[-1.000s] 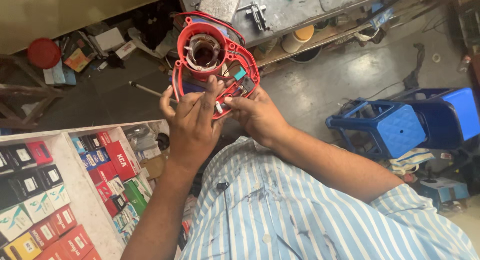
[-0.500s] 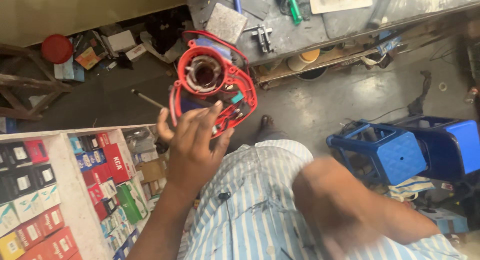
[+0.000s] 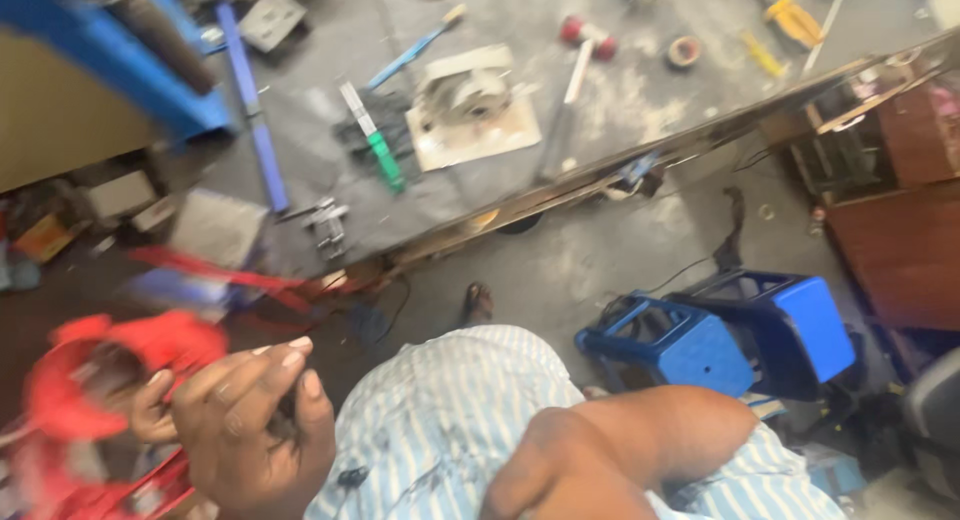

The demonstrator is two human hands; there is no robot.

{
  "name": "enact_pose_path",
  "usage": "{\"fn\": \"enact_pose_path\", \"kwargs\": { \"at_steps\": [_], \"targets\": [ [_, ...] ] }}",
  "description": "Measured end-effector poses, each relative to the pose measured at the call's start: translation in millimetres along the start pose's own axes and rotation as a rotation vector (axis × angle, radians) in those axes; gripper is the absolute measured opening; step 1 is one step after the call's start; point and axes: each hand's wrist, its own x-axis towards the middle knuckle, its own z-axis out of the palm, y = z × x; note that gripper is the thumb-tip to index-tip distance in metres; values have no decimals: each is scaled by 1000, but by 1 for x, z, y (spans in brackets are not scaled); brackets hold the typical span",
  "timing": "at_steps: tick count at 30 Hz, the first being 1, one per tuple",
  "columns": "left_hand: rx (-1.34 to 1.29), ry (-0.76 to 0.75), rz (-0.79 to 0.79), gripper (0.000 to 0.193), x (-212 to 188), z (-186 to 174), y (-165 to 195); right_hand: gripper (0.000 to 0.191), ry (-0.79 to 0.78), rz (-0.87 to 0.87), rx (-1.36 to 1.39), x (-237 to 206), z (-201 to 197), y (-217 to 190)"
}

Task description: The person repairs a red angle grinder at a workbench. They use a green-handled screwdriver to work on the switch and brush holder area of the grinder housing, manipulate small wires and components, then move to a bench where they handle the motor armature and use a hammer and pliers while working on the disassembled tool parts.

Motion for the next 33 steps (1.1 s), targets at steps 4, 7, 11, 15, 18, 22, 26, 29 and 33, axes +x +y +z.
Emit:
{"fn": "enact_pose_path", "kwargs": {
  "at_steps": [4,7,11,15,18,22,26,29,33],
  "targets": [
    [15,-133,12,23,37,62,36,19,1,3,-51,-45,-61,9],
    [-20,-142,-26,26,60,107,59,22,0,1,-77,-82,-96,16],
    [-27,-168,-52,28,84,154,80,28,27,20,-153,-121,-135,18],
    [-24,-218,-85,28,92,179,89,34,36,363,-1204,-145,-214,58],
    [0,-228,-111,26,93,186,88,24,1021,566,-972,-174,-313,121],
    [59,-244,-154,23,96,185,88,32,758,734,-1388,-227,-416,148],
    [89,-268,-182,21,101,178,92,45,458,908,-1455,-234,-450,150],
    [68,-240,-186,21,101,174,92,53,107,970,-1699,-218,-454,150],
    [81,-224,-214,20,83,159,89,24,104,1059,-1575,-187,-434,144]
  ]
}}
